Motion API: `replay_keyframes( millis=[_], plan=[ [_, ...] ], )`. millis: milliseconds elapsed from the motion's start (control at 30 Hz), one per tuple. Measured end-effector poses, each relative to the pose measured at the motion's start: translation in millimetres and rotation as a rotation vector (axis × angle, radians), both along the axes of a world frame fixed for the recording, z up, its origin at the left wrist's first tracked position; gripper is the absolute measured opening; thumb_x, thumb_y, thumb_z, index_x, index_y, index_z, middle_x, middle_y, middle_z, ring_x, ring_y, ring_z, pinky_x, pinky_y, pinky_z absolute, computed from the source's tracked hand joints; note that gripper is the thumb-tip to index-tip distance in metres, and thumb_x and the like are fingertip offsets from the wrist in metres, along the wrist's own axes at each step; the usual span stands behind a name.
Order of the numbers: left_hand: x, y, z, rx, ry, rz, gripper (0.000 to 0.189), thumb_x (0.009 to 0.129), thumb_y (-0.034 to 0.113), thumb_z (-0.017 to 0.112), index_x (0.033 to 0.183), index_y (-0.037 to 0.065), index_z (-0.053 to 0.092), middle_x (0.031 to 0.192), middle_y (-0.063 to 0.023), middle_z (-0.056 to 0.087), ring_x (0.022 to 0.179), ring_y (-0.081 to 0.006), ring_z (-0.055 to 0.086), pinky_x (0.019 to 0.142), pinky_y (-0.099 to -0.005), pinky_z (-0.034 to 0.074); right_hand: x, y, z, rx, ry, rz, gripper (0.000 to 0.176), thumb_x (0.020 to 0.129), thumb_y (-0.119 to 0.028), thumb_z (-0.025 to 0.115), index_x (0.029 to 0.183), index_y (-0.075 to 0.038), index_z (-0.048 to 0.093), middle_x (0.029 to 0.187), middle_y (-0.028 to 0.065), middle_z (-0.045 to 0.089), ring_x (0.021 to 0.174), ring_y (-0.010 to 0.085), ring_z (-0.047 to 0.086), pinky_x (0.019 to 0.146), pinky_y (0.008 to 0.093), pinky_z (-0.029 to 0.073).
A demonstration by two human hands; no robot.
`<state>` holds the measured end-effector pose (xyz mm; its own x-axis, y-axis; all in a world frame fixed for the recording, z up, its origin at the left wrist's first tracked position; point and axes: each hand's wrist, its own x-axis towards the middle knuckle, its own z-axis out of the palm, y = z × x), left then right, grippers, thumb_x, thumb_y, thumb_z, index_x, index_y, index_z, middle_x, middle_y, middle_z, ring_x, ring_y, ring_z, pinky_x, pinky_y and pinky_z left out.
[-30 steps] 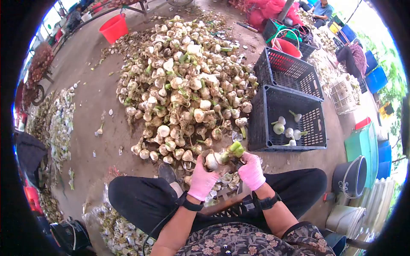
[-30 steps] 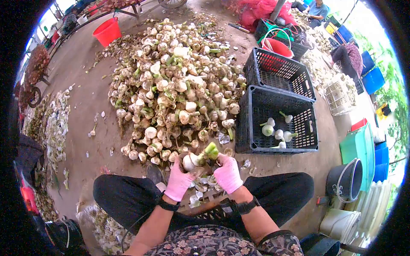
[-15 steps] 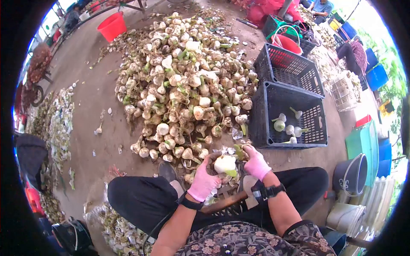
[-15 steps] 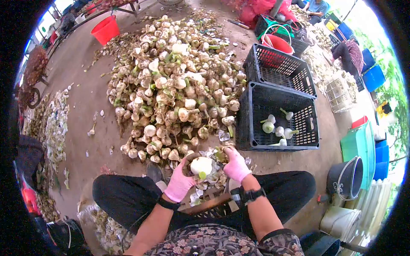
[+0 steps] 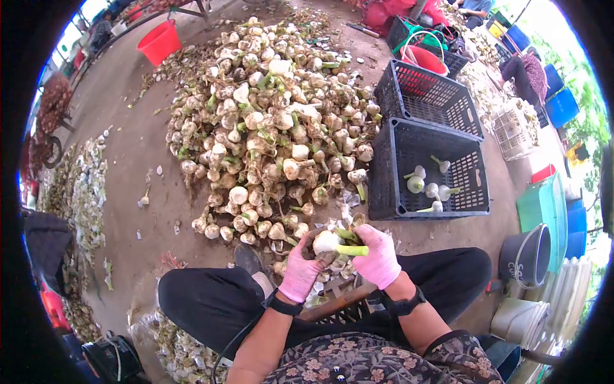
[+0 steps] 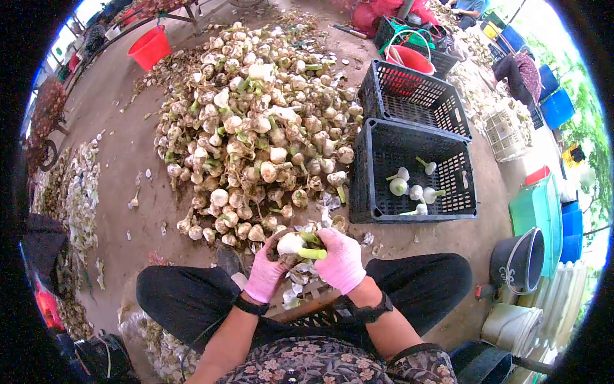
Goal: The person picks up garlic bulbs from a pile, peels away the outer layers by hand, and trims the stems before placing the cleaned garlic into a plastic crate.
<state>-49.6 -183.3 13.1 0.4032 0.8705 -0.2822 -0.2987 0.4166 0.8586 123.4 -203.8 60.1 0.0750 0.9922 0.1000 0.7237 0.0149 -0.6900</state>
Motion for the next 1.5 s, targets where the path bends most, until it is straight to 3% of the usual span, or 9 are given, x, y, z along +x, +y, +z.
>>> replay_keyframes(
  millis=[300,367,400,633,900,1167,1300,1433,1500],
  plan=[
    [-4,-3,9,-0.49,-0.413,-0.14,0.052,0.085,0.002,0.058,0.133,0.0,0.038,0.119,-0.0126,0.054,0.107,-0.0236,0.056,0.093,-0.036,0.047,8,19,-7,-0.084,-0.087,-0.051,0.023,0.069,-0.013,0.066,0.088,-0.005,0.057,0.082,0.0159,0.06,0.078,0.0359,0.06,0.066,0.0418,0.047],
    [-6,-7,16,0.169,0.04,-0.289,0.051,0.086,0.006,0.056,0.133,0.001,0.038,0.12,-0.011,0.054,0.108,-0.0228,0.056,0.094,-0.0363,0.045,10,23,-21,-0.107,-0.104,-0.079,0.027,0.068,-0.019,0.071,0.087,-0.003,0.059,0.084,0.017,0.061,0.078,0.0371,0.061,0.068,0.0402,0.048],
    [-1,-5,10,-0.586,-0.527,-0.15,0.049,0.087,0.008,0.054,0.134,0.003,0.038,0.121,-0.0098,0.054,0.109,-0.0229,0.055,0.096,-0.0363,0.044,13,23,-35,-0.211,-0.178,-0.049,0.027,0.069,-0.022,0.07,0.087,-0.004,0.06,0.084,0.0172,0.062,0.079,0.037,0.061,0.069,0.0411,0.049],
    [-6,-4,5,-0.454,-0.566,-0.09,0.062,0.08,-0.002,0.063,0.135,0.004,0.035,0.12,-0.0101,0.055,0.11,-0.0222,0.055,0.096,-0.035,0.044,40,1,-95,-0.792,-0.391,0.281,0.036,0.073,-0.018,0.057,0.109,-0.009,0.059,0.107,0.0193,0.061,0.099,0.0328,0.06,0.083,0.0397,0.049],
    [6,9,-16,-0.242,-0.04,0.133,0.05,0.075,-0.002,0.072,0.119,0.0,0.049,0.108,-0.0071,0.06,0.098,-0.0145,0.057,0.086,-0.0266,0.047,43,11,-36,-0.577,-0.419,0.053,0.056,0.07,-0.01,0.063,0.125,-0.015,0.053,0.114,0.0158,0.058,0.109,0.0328,0.054,0.092,0.038,0.045],
    [7,6,-33,-0.312,0.12,0.269,0.039,0.086,0.005,0.061,0.123,-0.002,0.051,0.104,-0.0061,0.06,0.086,-0.0107,0.058,0.077,-0.0238,0.049,-1,4,-46,-0.452,0.778,0.147,0.071,0.076,-0.01,0.071,0.137,-0.001,0.036,0.127,0.0125,0.051,0.114,0.0203,0.052,0.096,0.0343,0.043],
    [10,6,-41,-0.426,0.026,0.292,0.031,0.086,0.0,0.054,0.117,-0.001,0.058,0.095,-0.0042,0.063,0.08,-0.0098,0.058,0.073,-0.022,0.048,1,2,-58,-0.158,0.727,0.23,0.064,0.075,0.003,0.065,0.133,0.0,0.04,0.116,0.0131,0.058,0.105,0.0189,0.058,0.09,0.0298,0.045],
    [9,5,-44,-0.362,0.365,0.199,0.035,0.082,0.0,0.053,0.117,-0.001,0.058,0.095,-0.0085,0.065,0.08,-0.0132,0.061,0.073,-0.0254,0.05,0,4,-52,-0.487,1.267,-0.061,0.063,0.076,-0.008,0.067,0.133,-0.003,0.041,0.114,0.0113,0.058,0.1,0.0163,0.059,0.085,0.0275,0.048],
    [10,-5,-49,0.027,0.761,-0.095,0.04,0.078,0.002,0.056,0.118,0.001,0.057,0.095,-0.0149,0.066,0.084,-0.0238,0.065,0.076,-0.0313,0.05,18,4,-65,-0.169,1.028,-0.198,0.037,0.082,-0.013,0.063,0.115,-0.004,0.05,0.108,0.0111,0.06,0.095,0.0205,0.06,0.08,0.0312,0.051]
  ],
)
